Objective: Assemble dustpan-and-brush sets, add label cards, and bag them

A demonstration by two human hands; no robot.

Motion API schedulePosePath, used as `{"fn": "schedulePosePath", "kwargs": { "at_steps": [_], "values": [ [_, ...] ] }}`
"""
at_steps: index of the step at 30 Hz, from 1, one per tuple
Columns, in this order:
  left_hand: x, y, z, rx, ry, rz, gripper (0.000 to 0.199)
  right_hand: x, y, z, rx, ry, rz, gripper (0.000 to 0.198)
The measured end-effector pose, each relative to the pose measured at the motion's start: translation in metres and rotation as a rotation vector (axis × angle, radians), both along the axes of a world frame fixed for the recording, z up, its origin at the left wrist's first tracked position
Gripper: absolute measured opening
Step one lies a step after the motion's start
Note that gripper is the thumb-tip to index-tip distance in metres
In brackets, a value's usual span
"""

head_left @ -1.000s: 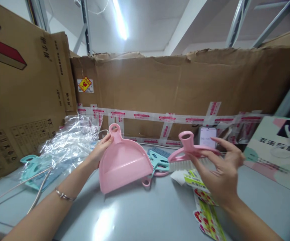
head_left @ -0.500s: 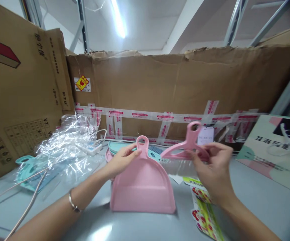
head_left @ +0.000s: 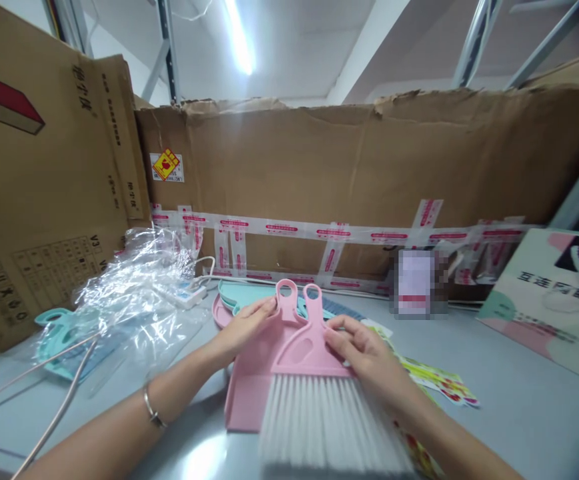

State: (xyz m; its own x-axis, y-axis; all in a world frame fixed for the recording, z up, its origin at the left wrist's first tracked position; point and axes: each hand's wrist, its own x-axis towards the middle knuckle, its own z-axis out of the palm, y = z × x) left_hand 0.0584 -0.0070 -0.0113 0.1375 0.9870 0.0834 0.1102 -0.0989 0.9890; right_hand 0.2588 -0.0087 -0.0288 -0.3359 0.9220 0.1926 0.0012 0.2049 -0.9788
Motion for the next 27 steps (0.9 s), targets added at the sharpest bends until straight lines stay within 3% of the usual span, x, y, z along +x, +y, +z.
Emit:
{"fn": "schedulePosePath", "kwargs": {
  "at_steps": [5, 10, 17, 22, 27],
  "values": [
    [0.007, -0.004, -0.007, 0.099, 0.079, -0.094, 0.060, -0.017, -0.002, -0.010, 0.274, -0.150, -0.180, 0.024],
    [0.009, -0.003, -0.016, 0.143, 0.136, -0.109, 0.077, -0.020, -0.005, -0.011, 0.412, -0.266, -0.293, 0.019],
    [0.010, -0.006, -0.014, 0.222, 0.309, -0.072, 0.064, -0.021, -0.001, -0.013, 0.452, -0.280, -0.337, 0.013],
    [0.008, -0.005, -0.019, 0.368, 0.513, -0.078, 0.058, -0.019, 0.000, -0.009, 0.471, -0.366, -0.395, 0.016],
    [0.006, -0.005, -0.023, 0.471, 0.604, -0.063, 0.055, -0.016, 0.007, -0.007, 0.436, -0.359, -0.358, 0.022]
  ]
}}
